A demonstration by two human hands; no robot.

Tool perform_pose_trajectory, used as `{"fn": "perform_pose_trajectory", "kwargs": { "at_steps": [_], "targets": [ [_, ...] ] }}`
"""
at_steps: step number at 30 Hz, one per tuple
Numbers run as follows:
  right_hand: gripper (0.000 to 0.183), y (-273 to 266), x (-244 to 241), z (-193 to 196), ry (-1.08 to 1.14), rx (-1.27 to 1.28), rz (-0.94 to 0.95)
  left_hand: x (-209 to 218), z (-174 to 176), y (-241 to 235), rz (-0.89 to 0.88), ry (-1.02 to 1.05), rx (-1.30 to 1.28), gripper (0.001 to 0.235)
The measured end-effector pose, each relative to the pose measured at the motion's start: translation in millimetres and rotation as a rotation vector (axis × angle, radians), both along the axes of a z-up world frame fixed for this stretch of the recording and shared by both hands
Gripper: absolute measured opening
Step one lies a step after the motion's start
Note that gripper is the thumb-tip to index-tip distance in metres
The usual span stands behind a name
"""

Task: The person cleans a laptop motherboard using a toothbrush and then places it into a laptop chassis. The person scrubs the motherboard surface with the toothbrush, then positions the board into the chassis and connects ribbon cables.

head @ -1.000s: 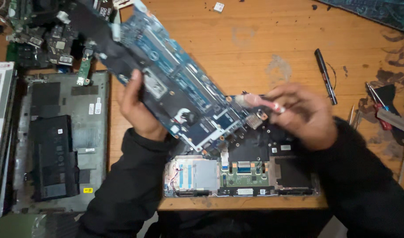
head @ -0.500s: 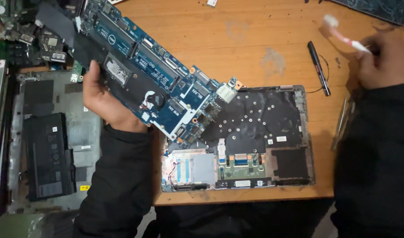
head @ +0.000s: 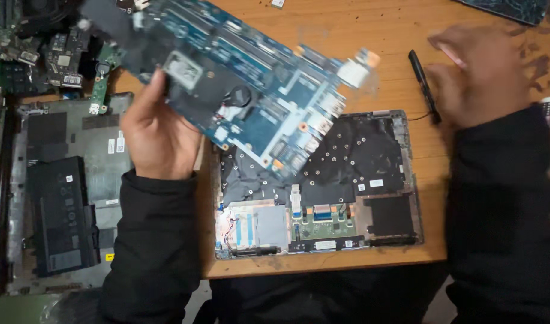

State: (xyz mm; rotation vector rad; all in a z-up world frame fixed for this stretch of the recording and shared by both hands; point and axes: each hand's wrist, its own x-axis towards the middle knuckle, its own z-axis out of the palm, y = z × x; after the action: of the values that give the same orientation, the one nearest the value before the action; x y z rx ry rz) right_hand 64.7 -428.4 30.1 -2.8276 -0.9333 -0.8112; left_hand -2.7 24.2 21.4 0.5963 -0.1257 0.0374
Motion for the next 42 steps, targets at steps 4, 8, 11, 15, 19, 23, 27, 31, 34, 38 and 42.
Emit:
{"fn": "perform_pose_trajectory", "kwargs": {
  "at_steps": [4, 8, 11, 15, 19, 23, 27, 31, 34, 38, 42],
  "targets": [
    [0.051, 55.3, -13.6, 6.7, 0.049, 0.180, 0.339, -6.9, 9.0, -19.7, -0.235, -0.003, 0.019, 0.038],
    [0.071, 90.0, -34.1, 23.0, -0.032, 0.209, 0.472, -20.4, 7.3, -48.6, -0.442, 0.077, -0.001, 0.040],
    [0.071, 107.9, -43.0, 30.6, -0.112, 0.241, 0.549, -28.0, 4.6, -68.7, -0.597, 0.107, -0.009, 0.048],
    [0.050, 108.4, -54.2, 34.2, -0.165, 0.079, 0.554, -39.6, 3.1, -79.8, -0.807, 0.191, -0.035, 0.049],
    [0.033, 99.8, -60.7, 29.8, -0.064, 0.111, 0.509, -42.4, 4.9, -79.6, -0.803, 0.138, 0.018, 0.049],
    [0.033, 94.7, -51.1, 30.5, -0.075, 0.214, 0.434, -34.5, 14.1, -64.7, -0.621, -0.052, 0.359, 0.046],
    [0.033, 87.1, -36.0, 24.6, -0.004, 0.235, 0.309, -22.6, 22.4, -54.4, -0.238, -0.145, 0.784, 0.038],
    [0.011, 66.7, -47.9, -6.9, 0.226, 0.721, 0.100, -22.0, 31.8, -37.1, 0.071, -0.356, 1.376, 0.037],
    [0.015, 40.9, -38.9, -28.6, 0.147, 0.779, 0.115, -20.1, 36.7, -24.6, 0.156, -0.562, 1.752, 0.047],
    [0.026, 11.0, -16.4, -52.3, 0.050, 0.732, 0.083, -16.9, 30.7, -21.6, 0.083, -0.541, 1.890, 0.045],
    [0.048, -4.1, -8.7, -76.2, -0.021, 0.736, 0.086, -10.1, 21.4, -20.1, 0.075, -0.434, 1.972, 0.031]
  ]
}}
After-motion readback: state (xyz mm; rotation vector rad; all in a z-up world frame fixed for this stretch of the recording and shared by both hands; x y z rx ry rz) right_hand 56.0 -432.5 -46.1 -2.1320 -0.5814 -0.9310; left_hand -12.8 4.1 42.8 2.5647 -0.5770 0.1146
